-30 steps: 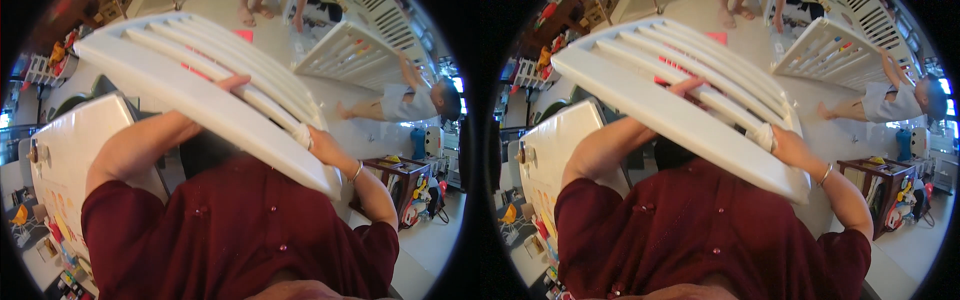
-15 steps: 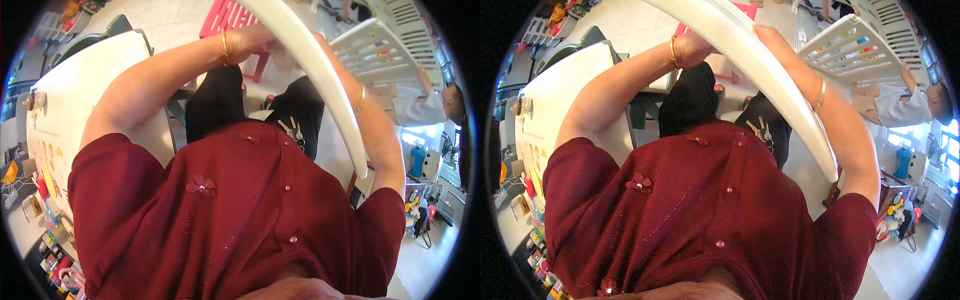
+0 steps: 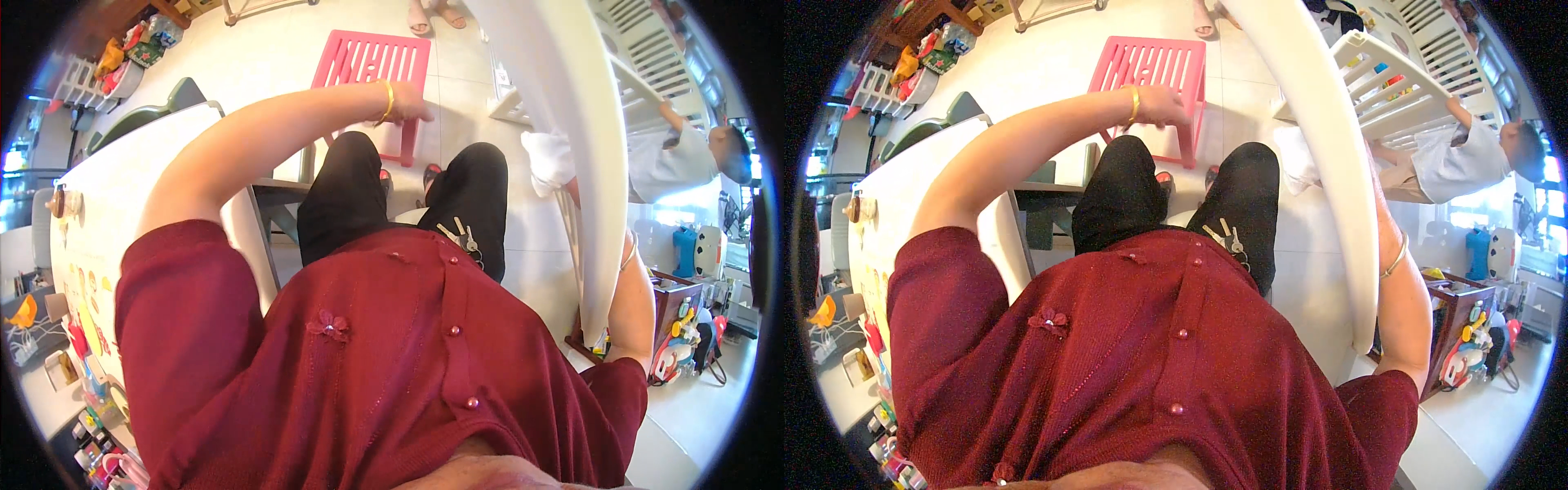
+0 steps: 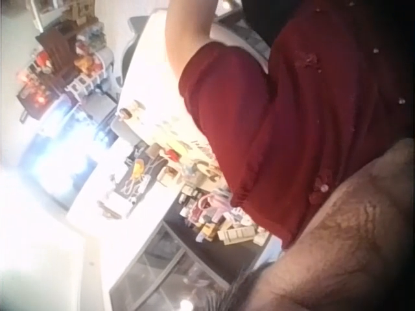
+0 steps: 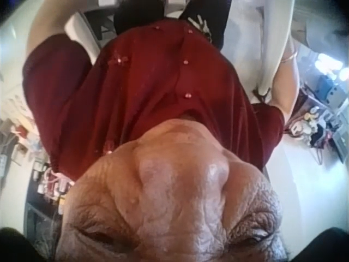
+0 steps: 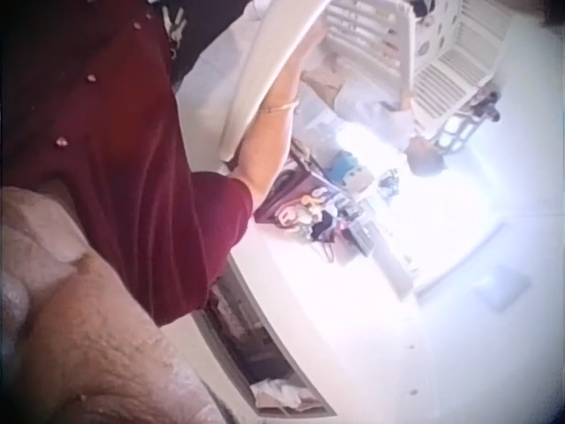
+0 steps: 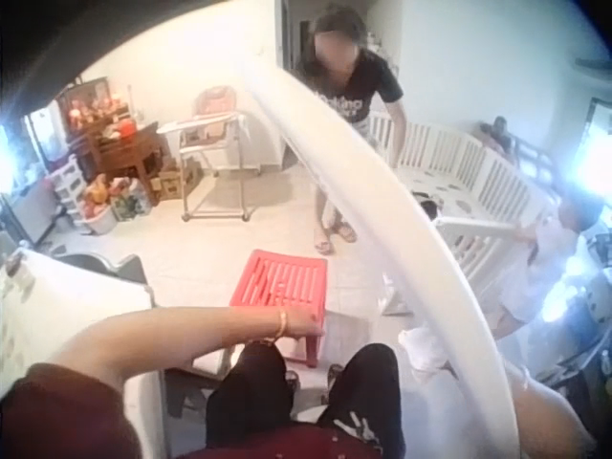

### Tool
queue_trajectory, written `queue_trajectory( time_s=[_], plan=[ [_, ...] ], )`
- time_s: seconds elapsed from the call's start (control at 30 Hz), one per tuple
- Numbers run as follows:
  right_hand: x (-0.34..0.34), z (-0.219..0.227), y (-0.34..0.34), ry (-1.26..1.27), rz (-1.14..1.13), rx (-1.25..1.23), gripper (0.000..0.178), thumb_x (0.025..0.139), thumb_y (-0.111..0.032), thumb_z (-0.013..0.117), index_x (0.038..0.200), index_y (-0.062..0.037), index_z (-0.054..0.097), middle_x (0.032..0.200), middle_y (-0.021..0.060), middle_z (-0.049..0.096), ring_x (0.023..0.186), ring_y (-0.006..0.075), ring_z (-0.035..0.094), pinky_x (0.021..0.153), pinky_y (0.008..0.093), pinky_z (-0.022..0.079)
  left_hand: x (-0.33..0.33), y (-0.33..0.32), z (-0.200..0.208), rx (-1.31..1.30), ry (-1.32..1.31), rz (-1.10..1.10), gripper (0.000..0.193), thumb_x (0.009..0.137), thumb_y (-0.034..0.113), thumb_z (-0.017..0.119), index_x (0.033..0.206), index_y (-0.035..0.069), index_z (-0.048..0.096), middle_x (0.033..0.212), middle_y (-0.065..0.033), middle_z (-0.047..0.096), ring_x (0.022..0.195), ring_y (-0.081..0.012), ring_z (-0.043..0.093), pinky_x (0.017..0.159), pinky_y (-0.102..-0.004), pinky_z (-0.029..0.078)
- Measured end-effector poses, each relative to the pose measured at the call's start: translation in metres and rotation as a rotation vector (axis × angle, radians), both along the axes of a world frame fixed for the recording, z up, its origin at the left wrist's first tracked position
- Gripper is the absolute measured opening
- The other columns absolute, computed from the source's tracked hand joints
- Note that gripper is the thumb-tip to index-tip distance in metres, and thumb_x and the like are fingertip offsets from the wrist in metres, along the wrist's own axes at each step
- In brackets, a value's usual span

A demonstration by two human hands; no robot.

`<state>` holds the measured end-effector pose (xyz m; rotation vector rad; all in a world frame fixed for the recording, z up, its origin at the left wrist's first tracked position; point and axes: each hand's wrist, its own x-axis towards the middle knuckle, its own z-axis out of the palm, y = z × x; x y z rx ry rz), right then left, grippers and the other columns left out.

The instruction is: The person wipes a white plastic playpen component with a white cloth while seated and then assists another person in positioning it within the playpen assembly.

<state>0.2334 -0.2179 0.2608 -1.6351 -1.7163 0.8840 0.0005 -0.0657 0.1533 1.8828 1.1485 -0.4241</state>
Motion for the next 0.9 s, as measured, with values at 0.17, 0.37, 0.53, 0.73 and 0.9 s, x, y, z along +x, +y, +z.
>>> queue_trajectory(
  time_s=[0.17,0.37,0.53,0.73,0.9],
  plan=[
    [0.011,-0.001,-0.006,-0.034,-0.089,-0.032,0.022,0.089,-0.017,0.055,0.102,0.0005,0.062,0.079,0.0043,0.064,0.07,0.0068,0.058,0.063,0.0254,0.049,-0.005,0.064,-0.08,0.404,0.27,0.226,0.051,0.079,0.042,0.062,0.115,0.005,0.057,0.122,-0.0128,0.057,0.112,-0.0282,0.054,0.089,-0.045,0.045],
    [0.048,-0.07,0.012,0.322,-0.139,-0.262,0.023,0.089,-0.014,0.055,0.107,0.0006,0.06,0.082,0.0068,0.066,0.072,0.0089,0.061,0.062,0.0259,0.05,-0.044,0.088,-0.145,0.48,0.322,0.453,0.059,0.084,0.043,0.056,0.131,0.01,0.042,0.137,-0.0106,0.043,0.124,-0.0283,0.044,0.098,-0.0459,0.041],
    [0.085,-0.114,0.023,-0.493,0.304,0.011,0.023,0.087,-0.008,0.055,0.109,0.0001,0.058,0.084,0.0081,0.067,0.072,0.0118,0.064,0.062,0.026,0.051,-0.042,0.108,-0.173,0.516,0.238,0.319,0.053,0.083,0.04,0.059,0.126,0.011,0.047,0.129,-0.0116,0.05,0.121,-0.0302,0.046,0.097,-0.0435,0.043],
    [0.06,-0.111,0.019,0.206,-0.19,-0.342,0.02,0.084,-0.008,0.058,0.101,0.0032,0.057,0.081,0.0087,0.067,0.069,0.0155,0.064,0.061,0.0299,0.051,-0.04,0.11,-0.143,0.473,0.255,0.267,0.058,0.08,0.04,0.061,0.127,0.011,0.043,0.108,-0.0158,0.062,0.103,-0.0272,0.06,0.09,-0.0389,0.048],
    [0.076,-0.149,0.03,0.408,-0.392,-0.493,0.023,0.091,-0.014,0.046,0.092,0.0053,0.059,0.069,0.0089,0.057,0.053,0.0145,0.053,0.048,0.0274,0.044,-0.064,0.131,-0.165,0.377,0.16,0.193,0.082,0.074,0.043,0.067,0.139,0.012,0.027,0.103,-0.0177,0.065,0.096,-0.0307,0.063,0.081,-0.0406,0.049]
  ],
)
